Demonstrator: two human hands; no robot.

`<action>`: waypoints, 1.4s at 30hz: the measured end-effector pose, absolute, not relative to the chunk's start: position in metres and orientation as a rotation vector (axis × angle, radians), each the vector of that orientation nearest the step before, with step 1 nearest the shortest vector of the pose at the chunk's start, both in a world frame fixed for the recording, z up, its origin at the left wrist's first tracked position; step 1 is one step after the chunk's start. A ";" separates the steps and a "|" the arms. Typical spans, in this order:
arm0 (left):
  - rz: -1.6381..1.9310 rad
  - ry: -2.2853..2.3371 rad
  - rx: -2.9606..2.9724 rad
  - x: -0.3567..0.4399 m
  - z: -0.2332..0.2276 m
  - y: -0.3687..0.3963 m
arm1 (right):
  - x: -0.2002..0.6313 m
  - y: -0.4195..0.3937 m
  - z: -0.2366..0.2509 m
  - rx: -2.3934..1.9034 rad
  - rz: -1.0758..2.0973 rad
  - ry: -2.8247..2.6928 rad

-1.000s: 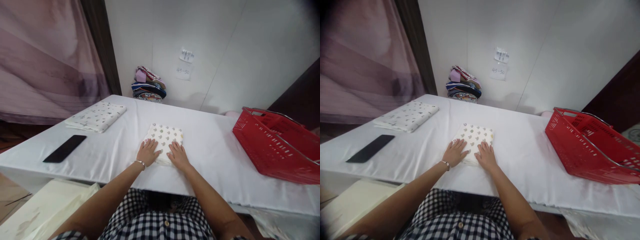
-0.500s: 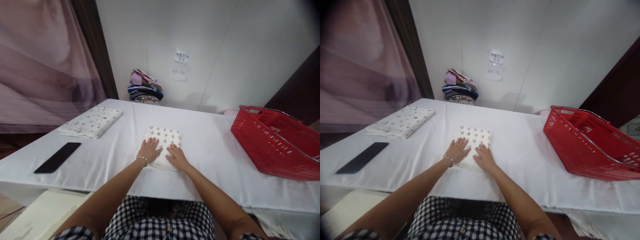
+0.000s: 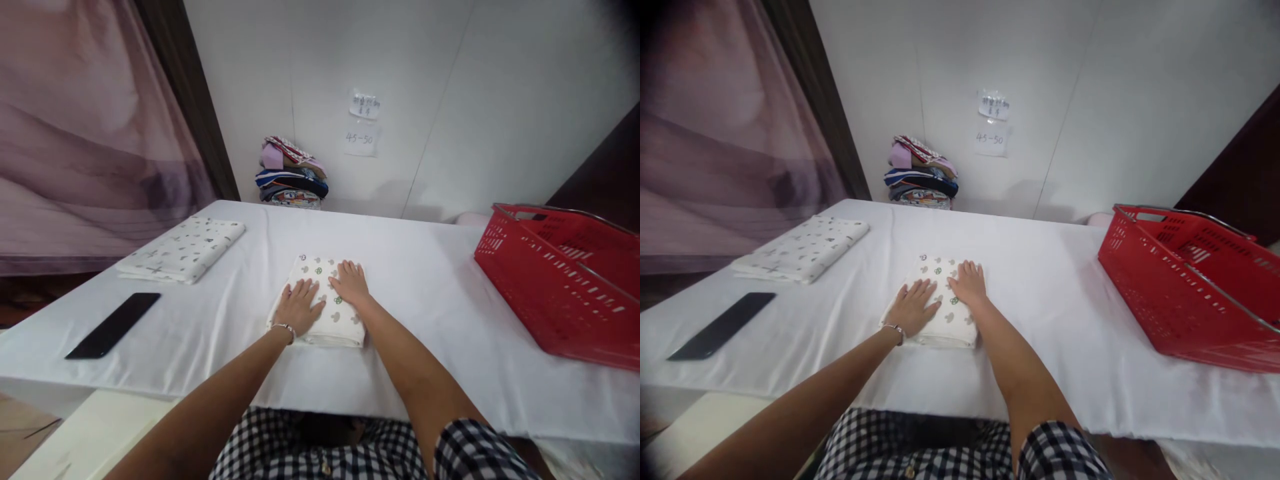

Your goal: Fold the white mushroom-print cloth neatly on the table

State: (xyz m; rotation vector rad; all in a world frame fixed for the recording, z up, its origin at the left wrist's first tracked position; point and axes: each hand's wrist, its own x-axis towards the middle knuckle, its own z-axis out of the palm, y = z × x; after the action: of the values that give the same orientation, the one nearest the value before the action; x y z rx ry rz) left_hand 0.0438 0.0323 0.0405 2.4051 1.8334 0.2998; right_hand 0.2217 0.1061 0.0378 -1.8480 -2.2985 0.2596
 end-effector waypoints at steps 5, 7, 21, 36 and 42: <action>0.302 1.840 2.391 0.045 0.043 0.032 | 0.222 0.106 0.039 -1.843 0.267 -2.293; 0.308 1.838 2.385 0.046 0.043 0.032 | 0.221 0.106 0.043 -1.854 0.276 -2.288; 0.272 1.858 2.398 0.046 0.042 0.035 | 0.224 -0.014 0.035 -1.635 0.410 -2.201; 0.610 2.225 2.030 0.042 0.051 0.019 | 0.260 0.001 -0.009 -1.180 0.922 -0.976; 0.528 2.212 1.856 0.029 0.055 0.009 | 0.263 0.001 -0.007 -1.282 0.895 -0.915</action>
State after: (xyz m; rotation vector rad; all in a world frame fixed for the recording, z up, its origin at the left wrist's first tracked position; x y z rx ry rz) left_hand 0.0294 0.0086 0.0550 1.8557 2.2121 0.5280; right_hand 0.2631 0.0009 -0.0075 -1.2816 -0.9148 0.8947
